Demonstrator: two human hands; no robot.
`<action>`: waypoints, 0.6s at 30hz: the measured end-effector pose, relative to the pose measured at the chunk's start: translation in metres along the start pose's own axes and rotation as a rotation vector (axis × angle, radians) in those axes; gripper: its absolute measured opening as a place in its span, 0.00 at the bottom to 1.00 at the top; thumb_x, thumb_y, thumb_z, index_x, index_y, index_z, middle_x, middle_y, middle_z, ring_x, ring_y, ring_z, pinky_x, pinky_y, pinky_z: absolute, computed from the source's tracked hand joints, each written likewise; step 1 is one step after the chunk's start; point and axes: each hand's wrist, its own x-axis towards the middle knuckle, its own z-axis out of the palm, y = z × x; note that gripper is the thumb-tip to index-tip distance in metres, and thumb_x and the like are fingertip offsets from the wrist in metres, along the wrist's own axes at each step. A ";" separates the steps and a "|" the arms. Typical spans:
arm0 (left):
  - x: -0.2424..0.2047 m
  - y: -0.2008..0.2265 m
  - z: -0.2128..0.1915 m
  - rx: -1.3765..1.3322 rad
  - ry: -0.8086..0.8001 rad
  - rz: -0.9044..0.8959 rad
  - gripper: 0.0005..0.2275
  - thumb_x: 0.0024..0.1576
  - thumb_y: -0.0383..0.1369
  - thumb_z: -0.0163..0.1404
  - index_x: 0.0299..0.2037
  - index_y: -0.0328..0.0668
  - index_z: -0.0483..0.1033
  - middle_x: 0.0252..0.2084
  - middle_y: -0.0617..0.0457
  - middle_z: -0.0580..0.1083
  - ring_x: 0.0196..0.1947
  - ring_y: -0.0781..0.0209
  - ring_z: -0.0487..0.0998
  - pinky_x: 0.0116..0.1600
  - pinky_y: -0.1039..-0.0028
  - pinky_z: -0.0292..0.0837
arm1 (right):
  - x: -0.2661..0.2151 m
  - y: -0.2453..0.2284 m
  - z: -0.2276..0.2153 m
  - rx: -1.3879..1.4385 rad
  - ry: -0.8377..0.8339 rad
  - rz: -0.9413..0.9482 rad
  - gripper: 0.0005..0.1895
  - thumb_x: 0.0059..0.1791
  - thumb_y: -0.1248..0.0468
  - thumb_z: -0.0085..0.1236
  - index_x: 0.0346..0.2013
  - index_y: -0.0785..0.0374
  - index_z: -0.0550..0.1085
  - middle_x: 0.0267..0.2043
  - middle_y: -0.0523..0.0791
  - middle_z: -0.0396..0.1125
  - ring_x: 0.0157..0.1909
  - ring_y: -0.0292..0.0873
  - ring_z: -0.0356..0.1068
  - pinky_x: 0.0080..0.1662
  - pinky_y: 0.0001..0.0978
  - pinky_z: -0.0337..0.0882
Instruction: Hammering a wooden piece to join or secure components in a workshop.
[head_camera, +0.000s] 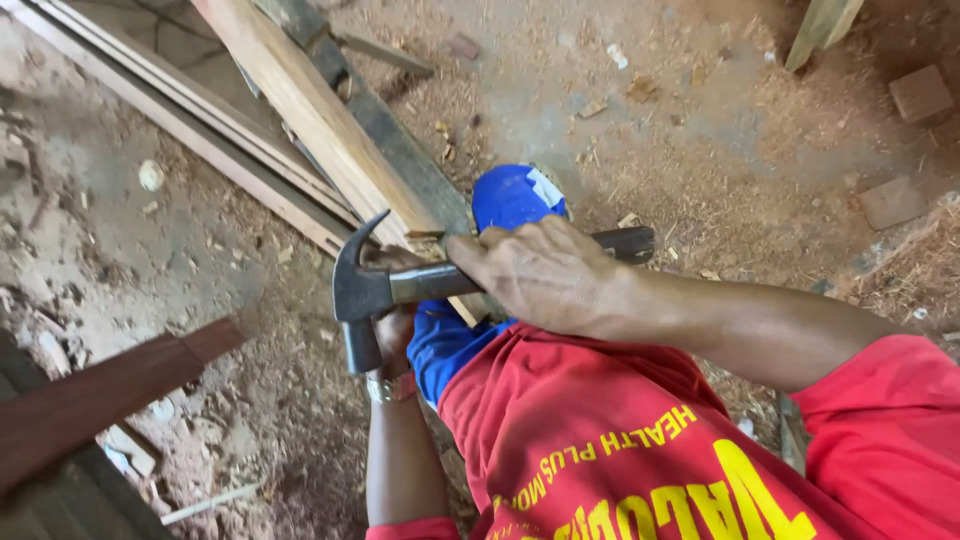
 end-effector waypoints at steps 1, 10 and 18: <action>0.005 -0.001 0.000 0.377 -0.083 0.085 0.25 0.59 0.51 0.57 0.53 0.36 0.69 0.47 0.51 0.70 0.46 0.61 0.72 0.51 0.67 0.69 | -0.001 0.000 -0.001 -0.077 -0.048 0.029 0.18 0.50 0.64 0.48 0.54 0.62 0.65 0.37 0.53 0.71 0.30 0.58 0.75 0.30 0.53 0.72; 0.007 0.067 -0.056 1.214 -0.131 0.261 0.21 0.61 0.48 0.55 0.54 0.40 0.70 0.46 0.54 0.72 0.47 0.63 0.73 0.55 0.66 0.72 | 0.000 0.001 -0.005 0.084 -0.078 0.109 0.20 0.48 0.62 0.52 0.54 0.60 0.65 0.37 0.52 0.71 0.34 0.59 0.74 0.36 0.58 0.71; -0.012 0.048 -0.053 1.590 -0.261 0.364 0.26 0.53 0.32 0.61 0.62 0.38 0.68 0.61 0.48 0.71 0.62 0.55 0.71 0.66 0.62 0.70 | -0.009 0.002 -0.014 0.075 -0.024 0.100 0.22 0.46 0.65 0.57 0.53 0.57 0.66 0.36 0.50 0.69 0.38 0.59 0.74 0.38 0.57 0.70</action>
